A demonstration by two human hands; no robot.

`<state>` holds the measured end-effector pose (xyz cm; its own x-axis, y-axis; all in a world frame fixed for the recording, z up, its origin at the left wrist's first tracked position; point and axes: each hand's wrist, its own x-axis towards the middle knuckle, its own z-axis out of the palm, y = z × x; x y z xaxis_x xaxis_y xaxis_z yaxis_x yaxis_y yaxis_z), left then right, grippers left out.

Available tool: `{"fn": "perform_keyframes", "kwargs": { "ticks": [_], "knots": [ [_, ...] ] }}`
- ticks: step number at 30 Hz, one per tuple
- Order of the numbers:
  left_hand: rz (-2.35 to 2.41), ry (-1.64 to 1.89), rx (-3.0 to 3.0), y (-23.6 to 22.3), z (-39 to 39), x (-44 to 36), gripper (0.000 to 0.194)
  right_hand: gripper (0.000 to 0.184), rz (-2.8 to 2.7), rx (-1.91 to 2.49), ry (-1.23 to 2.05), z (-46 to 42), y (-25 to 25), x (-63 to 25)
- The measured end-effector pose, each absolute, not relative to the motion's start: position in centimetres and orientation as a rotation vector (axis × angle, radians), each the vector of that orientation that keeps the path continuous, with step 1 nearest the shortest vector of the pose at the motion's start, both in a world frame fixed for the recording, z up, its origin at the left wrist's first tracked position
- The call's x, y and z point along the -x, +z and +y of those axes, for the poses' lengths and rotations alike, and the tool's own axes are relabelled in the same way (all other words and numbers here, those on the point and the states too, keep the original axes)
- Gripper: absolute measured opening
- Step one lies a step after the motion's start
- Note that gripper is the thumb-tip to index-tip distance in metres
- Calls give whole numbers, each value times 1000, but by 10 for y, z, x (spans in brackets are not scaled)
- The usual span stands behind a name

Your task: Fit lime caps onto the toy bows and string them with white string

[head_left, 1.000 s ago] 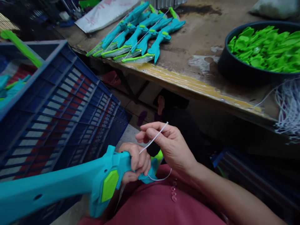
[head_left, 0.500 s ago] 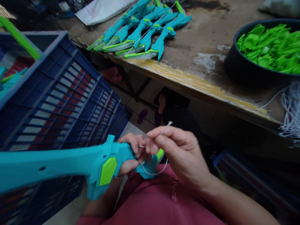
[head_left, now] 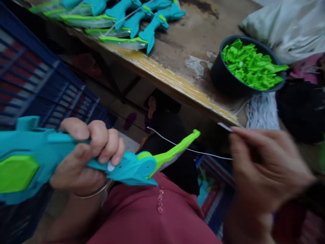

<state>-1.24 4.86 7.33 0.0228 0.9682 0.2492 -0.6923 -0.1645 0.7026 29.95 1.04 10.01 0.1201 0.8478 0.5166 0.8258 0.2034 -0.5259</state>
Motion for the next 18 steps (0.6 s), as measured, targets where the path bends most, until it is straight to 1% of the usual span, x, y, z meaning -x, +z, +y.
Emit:
{"fn": "perform_keyframes", "kwargs": {
  "ticks": [1, 3, 6, 9, 13, 18],
  "knots": [
    [517, 1552, -819, 68, 50, 4, 19, 21, -1689, 1632, -17, 13, 92, -292],
    [650, 1533, -818, 58, 51, -6, 15, 13, -1734, 1680, 33, 20, 72, -284],
    [706, 1483, -839, 50, 52, -9, 18, 16, -1786, 1729, 203, 27, 38, -284],
    [730, 1477, -846, 50, 51, -5, 21, 17, -1803, 1792, 217, 28, 14, -288],
    [690, 1489, -911, 49, 53, -1, 20, 17, -1848, 1811, 188, 29, 2, -287],
    [545, 1459, -1037, 41, 57, 7, 14, 18, -1918, 1832, 116, 35, -4, -283]
  ]
}}
